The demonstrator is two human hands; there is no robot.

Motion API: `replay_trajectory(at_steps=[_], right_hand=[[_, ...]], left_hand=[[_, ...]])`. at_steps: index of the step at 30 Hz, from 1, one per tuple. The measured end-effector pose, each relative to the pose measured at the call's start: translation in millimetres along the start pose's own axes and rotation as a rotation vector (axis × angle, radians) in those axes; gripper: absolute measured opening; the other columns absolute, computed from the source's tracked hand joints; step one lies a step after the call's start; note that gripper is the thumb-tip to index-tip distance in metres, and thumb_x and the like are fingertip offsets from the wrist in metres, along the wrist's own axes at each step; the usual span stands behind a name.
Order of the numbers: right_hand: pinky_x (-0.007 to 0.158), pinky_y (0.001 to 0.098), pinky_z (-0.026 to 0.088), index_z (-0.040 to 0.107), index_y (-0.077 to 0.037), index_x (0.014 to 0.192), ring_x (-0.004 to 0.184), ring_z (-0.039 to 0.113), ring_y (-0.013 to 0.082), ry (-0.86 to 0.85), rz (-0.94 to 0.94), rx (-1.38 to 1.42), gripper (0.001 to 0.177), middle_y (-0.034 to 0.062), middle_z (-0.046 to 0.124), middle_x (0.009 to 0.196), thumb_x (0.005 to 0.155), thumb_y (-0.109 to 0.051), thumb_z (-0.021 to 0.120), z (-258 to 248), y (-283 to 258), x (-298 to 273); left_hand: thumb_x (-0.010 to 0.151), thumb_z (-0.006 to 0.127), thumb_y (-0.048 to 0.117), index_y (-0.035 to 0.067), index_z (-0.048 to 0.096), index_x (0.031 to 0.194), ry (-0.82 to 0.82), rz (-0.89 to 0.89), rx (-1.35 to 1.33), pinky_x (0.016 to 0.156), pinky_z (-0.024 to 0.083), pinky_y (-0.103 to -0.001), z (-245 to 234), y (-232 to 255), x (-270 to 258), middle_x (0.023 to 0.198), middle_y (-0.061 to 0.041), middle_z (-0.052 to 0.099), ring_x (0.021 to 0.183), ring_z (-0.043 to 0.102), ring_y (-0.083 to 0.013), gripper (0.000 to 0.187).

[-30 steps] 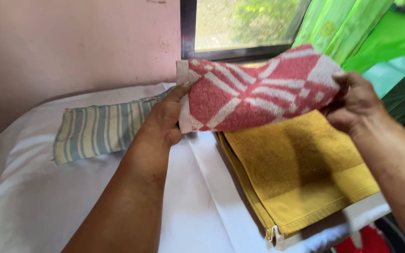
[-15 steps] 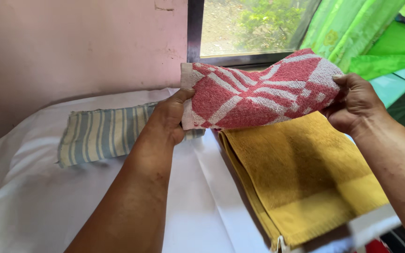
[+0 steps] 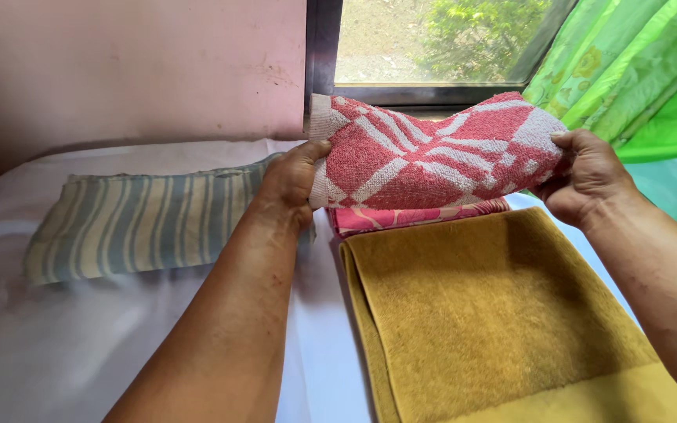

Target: The person folds a light green towel on a round table, then places it on a bed with other folded towels. The person then folds a white towel on the same table.

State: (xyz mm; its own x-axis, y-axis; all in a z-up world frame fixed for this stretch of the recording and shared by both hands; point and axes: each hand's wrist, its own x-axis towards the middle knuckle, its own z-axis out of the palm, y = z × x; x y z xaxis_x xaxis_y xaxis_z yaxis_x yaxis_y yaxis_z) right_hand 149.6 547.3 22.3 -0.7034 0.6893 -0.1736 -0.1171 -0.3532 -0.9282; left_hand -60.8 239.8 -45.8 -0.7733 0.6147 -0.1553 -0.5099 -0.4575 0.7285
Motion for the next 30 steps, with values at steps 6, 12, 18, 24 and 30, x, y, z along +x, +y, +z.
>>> replay_trajectory(at_steps=[6,12,18,24,30], right_hand=[[0.105,0.0499,0.056,0.060,-0.005,0.130,0.118,0.071,0.0277,-0.017,0.035,-0.063,0.038,0.0120,0.072,0.127,0.097,-0.018,0.047,-4,1,43],[0.105,0.0509,0.059,0.060,-0.006,0.125,0.117,0.074,0.0258,0.028,0.024,-0.096,0.033,0.0105,0.073,0.125,0.099,-0.019,0.047,-7,7,68],[0.100,0.0502,0.058,0.062,-0.004,0.123,0.106,0.072,0.0276,0.002,0.101,-0.164,0.033,0.0131,0.072,0.116,0.101,-0.023,0.045,-28,37,74],[0.078,0.0501,0.061,0.061,-0.003,0.113,0.085,0.070,0.0264,0.296,0.101,-0.322,0.022,0.0083,0.069,0.095,0.094,-0.013,0.059,-37,51,64],[0.073,0.0457,0.059,0.070,0.001,0.119,0.090,0.068,0.0294,0.358,0.054,-0.985,0.028,0.0188,0.071,0.107,0.098,-0.015,0.062,-23,37,44]], left_hand=[[0.098,0.051,0.017,-0.004,0.058,0.132,0.090,-0.044,0.193,0.091,0.065,-0.039,21,2,6,0.124,-0.023,0.071,0.102,0.076,-0.0286,0.041],[0.098,0.048,0.016,-0.004,0.057,0.132,0.118,-0.046,0.173,0.082,0.068,-0.045,30,-2,18,0.120,-0.021,0.071,0.103,0.075,-0.0304,0.041],[0.095,0.053,0.020,-0.001,0.070,0.121,0.246,-0.130,0.373,0.079,0.069,-0.041,18,-23,10,0.113,-0.020,0.078,0.098,0.079,-0.0306,0.038],[0.088,0.070,0.027,0.000,0.062,0.128,0.426,-0.086,0.987,0.092,0.063,-0.040,22,-39,10,0.122,-0.019,0.072,0.110,0.076,-0.0307,0.049],[0.092,0.070,0.024,0.011,0.015,0.161,0.505,-0.121,1.219,0.101,0.056,-0.040,36,-41,11,0.140,-0.023,0.058,0.118,0.067,-0.0339,0.089]])
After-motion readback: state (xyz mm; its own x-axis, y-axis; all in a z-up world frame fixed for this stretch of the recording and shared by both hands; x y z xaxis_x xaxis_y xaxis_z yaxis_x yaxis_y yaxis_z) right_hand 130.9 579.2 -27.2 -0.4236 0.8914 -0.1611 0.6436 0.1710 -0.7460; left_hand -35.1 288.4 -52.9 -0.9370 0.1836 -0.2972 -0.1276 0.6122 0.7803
